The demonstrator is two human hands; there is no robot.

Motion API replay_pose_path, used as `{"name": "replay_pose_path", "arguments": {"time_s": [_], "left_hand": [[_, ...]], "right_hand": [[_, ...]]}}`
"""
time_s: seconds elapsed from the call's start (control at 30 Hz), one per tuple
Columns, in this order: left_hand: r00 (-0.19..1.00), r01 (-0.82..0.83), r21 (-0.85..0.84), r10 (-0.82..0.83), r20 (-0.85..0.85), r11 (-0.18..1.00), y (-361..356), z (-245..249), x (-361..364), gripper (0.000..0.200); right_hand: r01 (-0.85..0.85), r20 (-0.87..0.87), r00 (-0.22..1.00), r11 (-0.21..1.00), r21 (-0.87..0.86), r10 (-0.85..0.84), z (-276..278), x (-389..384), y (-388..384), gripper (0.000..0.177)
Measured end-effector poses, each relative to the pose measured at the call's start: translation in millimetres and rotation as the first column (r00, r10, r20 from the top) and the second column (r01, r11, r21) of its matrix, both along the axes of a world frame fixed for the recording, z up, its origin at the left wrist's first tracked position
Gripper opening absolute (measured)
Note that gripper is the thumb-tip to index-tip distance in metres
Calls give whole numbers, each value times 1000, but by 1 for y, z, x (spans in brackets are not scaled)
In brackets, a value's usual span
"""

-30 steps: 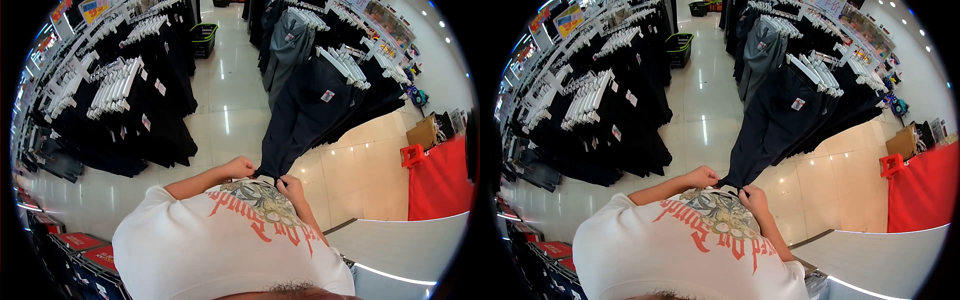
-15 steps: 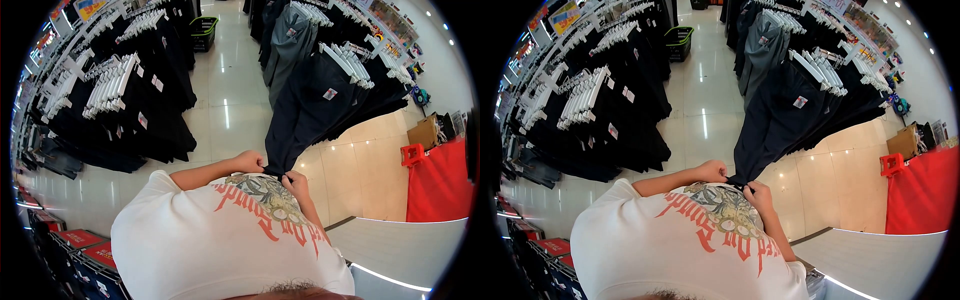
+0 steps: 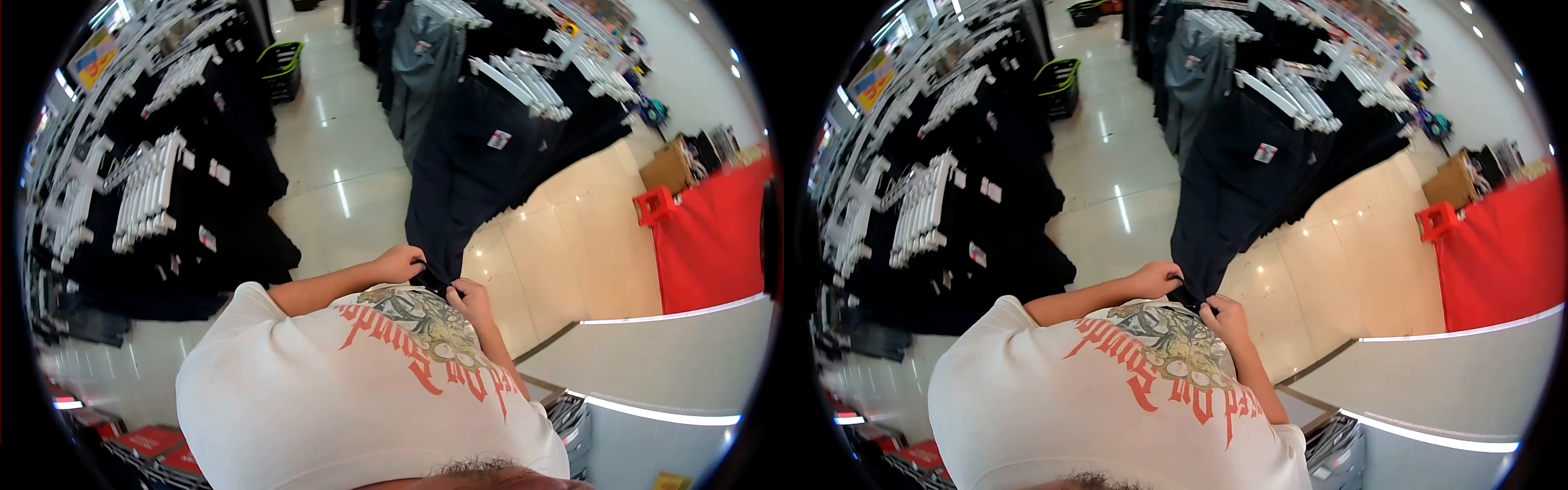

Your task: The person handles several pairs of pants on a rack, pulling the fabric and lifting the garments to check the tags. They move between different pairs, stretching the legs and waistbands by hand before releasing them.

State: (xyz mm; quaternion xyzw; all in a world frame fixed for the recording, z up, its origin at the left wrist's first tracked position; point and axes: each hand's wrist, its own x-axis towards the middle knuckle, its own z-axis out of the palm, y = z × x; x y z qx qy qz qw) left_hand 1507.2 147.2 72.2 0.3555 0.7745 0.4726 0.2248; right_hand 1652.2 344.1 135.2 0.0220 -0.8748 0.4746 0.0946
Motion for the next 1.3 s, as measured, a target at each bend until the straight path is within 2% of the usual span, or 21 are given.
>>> {"name": "replay_pose_path", "arguments": {"time_s": [0.1, 0.13, 0.23, 0.27, 0.37, 0.4, 0.43, 0.47, 0.5, 0.57, 0.6, 0.63, 0.7, 0.8, 0.9, 1.07, 1.17, 1.2, 1.3], "left_hand": [[982, -133, 38, 127, 142, 990, 9, 3, 4, 12], [956, -157, 87, 129, 265, 984, 12, -2, 5, 8], [957, -210, 103, 183, 223, 972, 13, 21, 10, 6], [963, -215, 175, 178, 204, 961, 14, 11, 11, 5], [967, -202, 156, 172, 188, 967, 10, -1, 15, 6], [981, -190, 222, 196, -3, 956, 7, -7, 18, 8], [975, -214, 74, 208, 81, 974, 4, 4, 18, 9], [964, -194, -44, 199, 176, 980, -39, -2, 75, 10], [966, -179, -74, 190, 177, 981, -46, 2, 77, 11], [982, -174, -32, 176, 64, 984, -19, 15, 15, 12], [985, -172, -7, 172, 21, 985, -22, 7, 16, 15], [982, -189, 54, 189, 12, 980, -20, 8, 18, 15], [984, -172, 27, 173, -47, 985, -16, 16, 18, 14], [988, -156, 71, 157, -2, 985, -7, 29, 20, 13], [968, -68, 92, 88, -237, 993, 0, 36, 19, 13], [914, 47, 38, -28, -405, 998, 13, 39, 23, 12], [915, 106, -5, -99, -391, 994, 17, 44, 30, 11], [903, 103, 30, -80, -423, 994, 19, 41, 32, 10], [872, 112, -15, -106, -478, 994, 17, 34, 35, 11]], "right_hand": [[57, 87, 995, 998, 12, -57, -12, 11, -1, 19], [77, 72, 994, 997, 15, -78, -16, 14, -2, 21], [159, 98, 983, 987, -10, -157, -22, 23, -6, 21], [192, 128, 973, 981, 11, -192, -20, 26, -8, 20], [212, 61, 975, 976, 59, -215, -28, 27, -13, 24], [175, 114, 975, 974, 145, -192, -44, 27, -10, 25], [212, 308, 912, 955, 208, -270, -61, 25, -14, 26], [214, 384, 892, 971, 107, -239, -63, 83, -57, 26], [226, 343, 911, 973, 45, -228, -54, 83, -63, 26], [221, 110, 970, 975, -32, -216, -35, 17, -31, 25], [195, 118, 973, 981, 27, -196, -39, 18, -30, 23], [216, 159, 964, 976, 7, -215, -32, 19, -33, 22], [230, 254, 939, 973, 28, -230, -37, 22, -30, 24], [357, 349, 873, 934, 20, -342, -22, 23, -33, 30], [419, 195, 874, 894, 161, -445, -24, 24, -28, 41], [336, -56, 940, 884, 324, -337, -7, 14, -27, 36], [275, -64, 961, 903, 331, -269, -5, 7, -30, 31], [283, -89, 959, 903, 324, -268, -5, 5, -33, 25], [287, -56, 957, 901, 325, -285, -22, 6, -36, 23]]}}
